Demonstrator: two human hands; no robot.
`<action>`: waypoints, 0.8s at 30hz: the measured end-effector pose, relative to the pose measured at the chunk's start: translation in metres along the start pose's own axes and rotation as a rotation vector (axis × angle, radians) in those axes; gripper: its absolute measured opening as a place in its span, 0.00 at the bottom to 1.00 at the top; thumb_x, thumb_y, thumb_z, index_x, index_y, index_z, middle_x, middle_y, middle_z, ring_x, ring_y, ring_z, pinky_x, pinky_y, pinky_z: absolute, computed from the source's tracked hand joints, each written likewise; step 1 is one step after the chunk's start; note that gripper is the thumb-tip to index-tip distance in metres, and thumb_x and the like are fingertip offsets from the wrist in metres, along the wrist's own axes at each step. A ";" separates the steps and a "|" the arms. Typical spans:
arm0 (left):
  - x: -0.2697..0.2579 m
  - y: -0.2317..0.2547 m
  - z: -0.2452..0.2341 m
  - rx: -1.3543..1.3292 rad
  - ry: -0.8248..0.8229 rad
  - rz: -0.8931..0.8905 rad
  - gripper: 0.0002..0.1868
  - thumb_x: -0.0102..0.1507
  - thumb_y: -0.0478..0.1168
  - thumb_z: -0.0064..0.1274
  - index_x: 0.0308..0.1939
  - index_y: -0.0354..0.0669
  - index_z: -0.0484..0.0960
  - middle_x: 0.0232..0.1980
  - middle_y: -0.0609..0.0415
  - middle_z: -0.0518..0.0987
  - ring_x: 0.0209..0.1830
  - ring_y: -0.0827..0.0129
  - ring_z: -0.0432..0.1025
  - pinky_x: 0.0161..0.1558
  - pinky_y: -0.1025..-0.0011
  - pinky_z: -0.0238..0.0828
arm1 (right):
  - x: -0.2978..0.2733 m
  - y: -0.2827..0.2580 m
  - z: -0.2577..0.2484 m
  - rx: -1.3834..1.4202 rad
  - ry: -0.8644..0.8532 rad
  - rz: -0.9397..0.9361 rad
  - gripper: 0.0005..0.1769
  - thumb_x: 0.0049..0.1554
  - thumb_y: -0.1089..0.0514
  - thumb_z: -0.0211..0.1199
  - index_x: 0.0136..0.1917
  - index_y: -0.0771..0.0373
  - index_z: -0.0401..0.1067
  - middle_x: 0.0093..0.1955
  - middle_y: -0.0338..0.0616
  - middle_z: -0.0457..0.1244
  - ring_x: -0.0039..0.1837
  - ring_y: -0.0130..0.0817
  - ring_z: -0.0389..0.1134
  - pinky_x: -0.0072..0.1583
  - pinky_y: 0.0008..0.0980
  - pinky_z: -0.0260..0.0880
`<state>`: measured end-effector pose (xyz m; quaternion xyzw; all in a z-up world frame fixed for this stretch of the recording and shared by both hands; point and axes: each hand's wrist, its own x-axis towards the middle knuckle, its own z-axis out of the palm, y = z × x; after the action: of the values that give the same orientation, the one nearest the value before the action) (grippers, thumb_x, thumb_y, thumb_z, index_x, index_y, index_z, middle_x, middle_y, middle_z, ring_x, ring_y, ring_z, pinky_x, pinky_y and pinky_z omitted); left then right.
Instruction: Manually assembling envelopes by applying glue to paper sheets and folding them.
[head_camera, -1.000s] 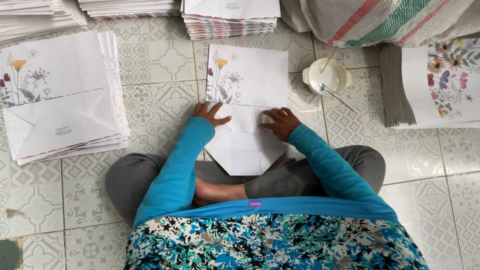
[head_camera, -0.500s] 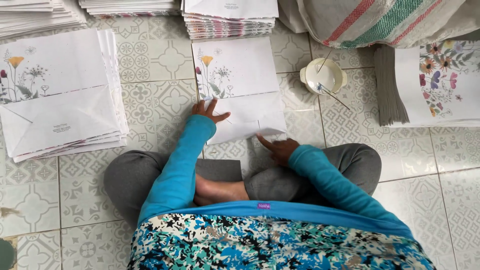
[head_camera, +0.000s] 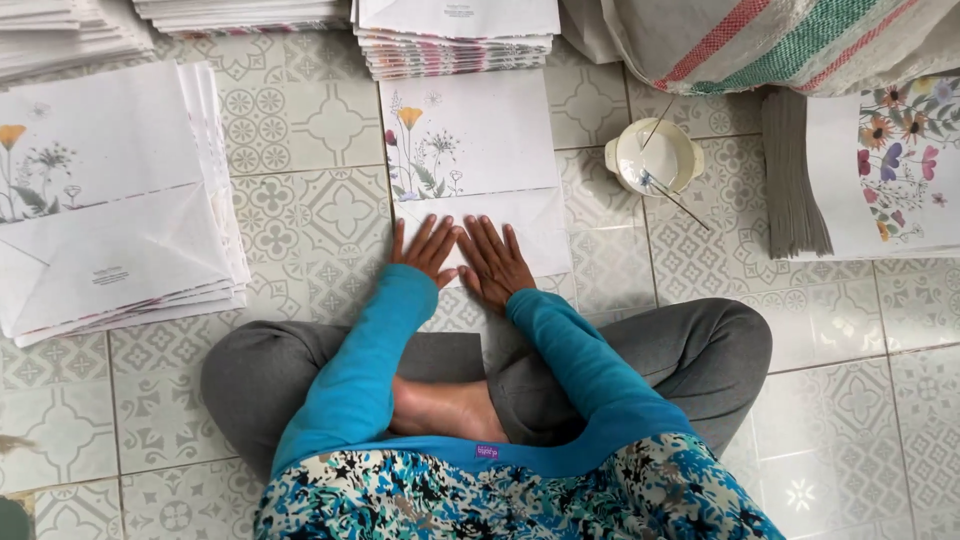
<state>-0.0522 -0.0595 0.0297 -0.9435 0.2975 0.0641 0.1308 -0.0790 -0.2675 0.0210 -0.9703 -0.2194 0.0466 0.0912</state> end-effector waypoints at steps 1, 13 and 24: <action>-0.006 0.002 -0.004 -0.006 -0.008 0.000 0.40 0.72 0.67 0.19 0.81 0.61 0.27 0.85 0.64 0.23 0.84 0.60 0.20 0.77 0.37 0.14 | -0.004 -0.002 -0.003 0.003 -0.009 -0.001 0.37 0.69 0.36 0.25 0.87 0.44 0.27 0.89 0.41 0.24 0.88 0.45 0.23 0.82 0.57 0.21; 0.016 -0.002 0.006 -0.060 -0.019 -0.021 0.43 0.69 0.72 0.20 0.81 0.63 0.26 0.84 0.53 0.22 0.83 0.49 0.21 0.79 0.38 0.16 | 0.010 0.057 -0.024 0.015 -0.002 0.243 0.39 0.67 0.33 0.26 0.87 0.42 0.27 0.89 0.43 0.28 0.88 0.48 0.27 0.82 0.59 0.23; 0.084 0.041 -0.012 -0.317 0.086 -0.191 0.37 0.73 0.60 0.23 0.82 0.52 0.35 0.85 0.53 0.29 0.84 0.46 0.26 0.80 0.45 0.22 | 0.015 0.053 -0.039 0.036 -0.043 0.284 0.40 0.66 0.32 0.26 0.87 0.40 0.29 0.89 0.42 0.29 0.88 0.47 0.28 0.81 0.60 0.27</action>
<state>-0.0074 -0.1412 0.0157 -0.9782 0.1978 0.0570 -0.0271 -0.0385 -0.3147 0.0483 -0.9885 -0.0808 0.0839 0.0961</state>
